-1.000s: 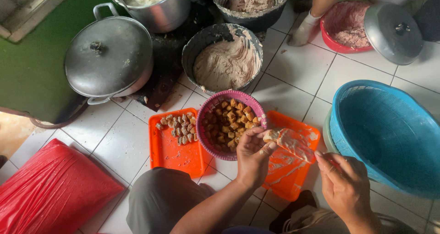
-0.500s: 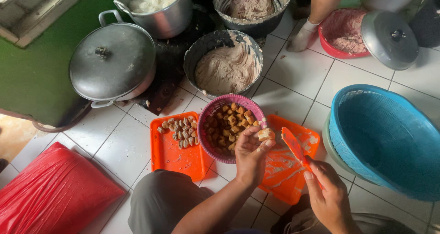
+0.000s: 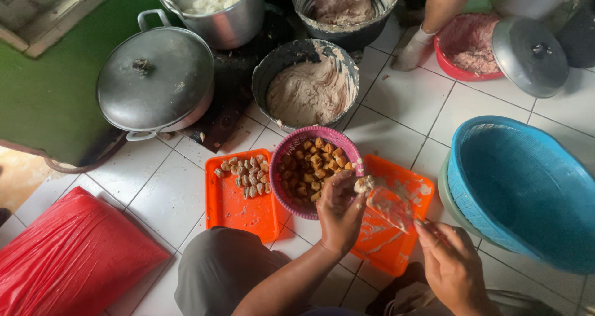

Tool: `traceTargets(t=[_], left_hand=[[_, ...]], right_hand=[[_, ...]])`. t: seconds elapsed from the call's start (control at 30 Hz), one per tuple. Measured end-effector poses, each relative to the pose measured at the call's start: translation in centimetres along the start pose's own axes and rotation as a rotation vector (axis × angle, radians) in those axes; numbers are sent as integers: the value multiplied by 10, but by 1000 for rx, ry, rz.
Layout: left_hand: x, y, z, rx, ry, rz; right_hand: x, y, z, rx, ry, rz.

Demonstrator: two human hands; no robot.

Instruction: The person scoops a paste-like filling from a tray and applies it to small, pre-formed dough pieces, then places the filled items onto an orange tray. The process is repeated continuously.

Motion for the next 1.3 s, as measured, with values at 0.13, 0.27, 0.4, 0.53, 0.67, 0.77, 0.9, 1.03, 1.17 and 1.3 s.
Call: traceTargets(t=[0.13, 0.27, 0.4, 0.53, 0.67, 0.77, 0.9, 1.03, 1.17, 1.3], left_hand=[[-2, 2, -1, 40, 53, 28], [6, -3, 3, 56, 158, 95], [13, -7, 7, 34, 206, 125], [16, -11, 5, -114, 41, 140], [17, -11, 5, -186, 10, 124], [11, -7, 7, -129, 65, 85], [-7, 7, 6, -126, 0, 39], [-41, 39, 21, -155, 27, -79], [-98, 103, 43, -94, -16, -313], [-146, 190, 70, -63, 68, -756]], right_hand=[[27, -11, -45, -359, -592, 128], [43, -31, -52, -961, -961, 138], [38, -48, -47, -792, -913, 141], [32, -53, -41, -686, -815, 159], [38, -56, -42, -624, -872, 186], [45, -52, -48, -614, -950, 271], [50, -30, -67, -411, -944, 474], [52, -7, -101, -416, -1012, 453], [66, -7, -136, -682, -1148, 180], [76, -27, -176, -746, -1151, 208]])
Point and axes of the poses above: each hand's wrist, its own x-axis away from the middle knuckle, its own y-axis out of the back of the hand, z = x × y, the point moved 5 cm from there along -x, towards the middle knuckle, and after that the axes turned 14 degrees about -z, right-handed, at the moved point
